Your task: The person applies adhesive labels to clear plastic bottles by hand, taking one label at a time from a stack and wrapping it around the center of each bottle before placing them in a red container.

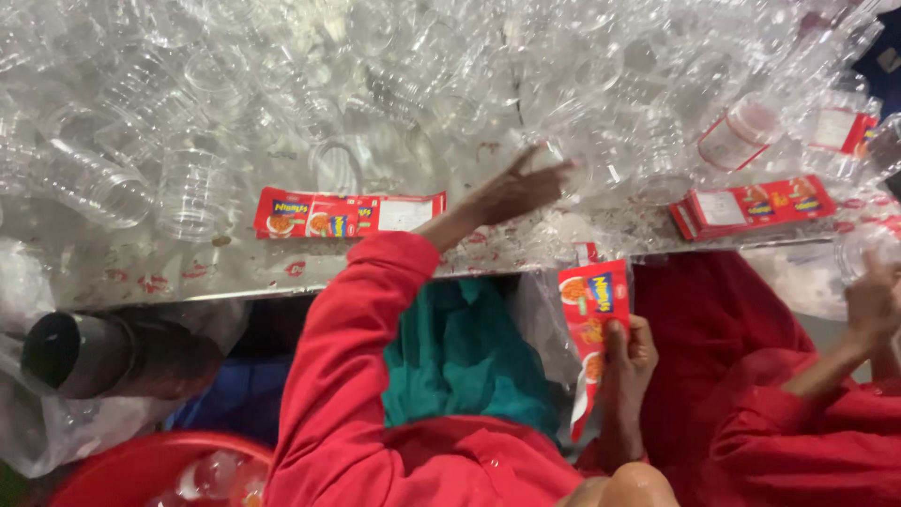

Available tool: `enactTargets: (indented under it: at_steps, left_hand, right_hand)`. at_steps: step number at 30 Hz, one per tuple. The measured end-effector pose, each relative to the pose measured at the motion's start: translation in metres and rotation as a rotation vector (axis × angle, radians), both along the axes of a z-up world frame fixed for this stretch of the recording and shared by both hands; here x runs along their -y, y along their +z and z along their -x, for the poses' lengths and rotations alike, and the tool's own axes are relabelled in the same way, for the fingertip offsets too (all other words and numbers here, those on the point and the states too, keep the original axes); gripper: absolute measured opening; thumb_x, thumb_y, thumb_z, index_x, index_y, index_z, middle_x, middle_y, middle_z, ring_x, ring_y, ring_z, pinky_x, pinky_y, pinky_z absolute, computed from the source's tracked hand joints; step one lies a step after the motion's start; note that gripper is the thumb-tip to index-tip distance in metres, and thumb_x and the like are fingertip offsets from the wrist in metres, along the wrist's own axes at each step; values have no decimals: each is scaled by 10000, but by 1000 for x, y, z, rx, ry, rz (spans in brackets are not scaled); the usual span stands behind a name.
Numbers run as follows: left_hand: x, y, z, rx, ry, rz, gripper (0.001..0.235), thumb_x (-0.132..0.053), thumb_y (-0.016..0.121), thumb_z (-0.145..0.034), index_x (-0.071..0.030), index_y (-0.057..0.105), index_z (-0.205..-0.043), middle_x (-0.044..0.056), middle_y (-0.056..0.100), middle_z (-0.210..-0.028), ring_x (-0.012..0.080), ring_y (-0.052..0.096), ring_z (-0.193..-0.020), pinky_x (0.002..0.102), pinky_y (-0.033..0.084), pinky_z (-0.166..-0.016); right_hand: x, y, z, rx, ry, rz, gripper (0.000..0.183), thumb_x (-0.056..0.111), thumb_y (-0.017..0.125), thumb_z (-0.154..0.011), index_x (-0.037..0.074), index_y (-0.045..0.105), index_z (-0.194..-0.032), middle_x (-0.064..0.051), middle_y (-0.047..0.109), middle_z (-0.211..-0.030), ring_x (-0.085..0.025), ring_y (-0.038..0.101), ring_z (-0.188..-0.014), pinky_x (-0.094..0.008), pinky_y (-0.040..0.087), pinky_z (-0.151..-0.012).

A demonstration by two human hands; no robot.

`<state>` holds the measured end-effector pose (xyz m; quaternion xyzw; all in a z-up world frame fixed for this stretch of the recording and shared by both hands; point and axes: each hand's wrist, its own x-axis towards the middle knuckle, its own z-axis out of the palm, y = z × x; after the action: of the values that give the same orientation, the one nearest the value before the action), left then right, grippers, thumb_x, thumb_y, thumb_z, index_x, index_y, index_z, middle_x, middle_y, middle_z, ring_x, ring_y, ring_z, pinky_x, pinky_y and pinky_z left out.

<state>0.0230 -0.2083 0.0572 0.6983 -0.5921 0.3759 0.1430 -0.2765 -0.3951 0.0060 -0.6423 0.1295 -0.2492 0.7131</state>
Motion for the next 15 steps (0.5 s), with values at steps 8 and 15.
enactTargets:
  at_steps: [8, 15]
  left_hand:
    - [-163, 21, 152, -1047, 121, 200, 423, -197, 775, -909, -35, 583, -1249, 76, 639, -988, 271, 647, -894, 435, 514, -854]
    - [-166, -106, 260, -1521, 255, 691, 464, -277, 855, -871, -69, 476, -1038, 91, 666, -1168, 304, 607, -1354, 392, 534, -1080]
  right_hand:
    - [8, 42, -6, -128, 39, 152, 173, 211, 670, -1022, 67, 601, -956, 58, 559, -750, -20, 453, -566, -214, 345, -484]
    - [9, 15, -44, -507, 747, 447, 183, 212, 736, -944, 37, 709, -989, 14, 661, -777, -21, 553, -672, -206, 429, -564]
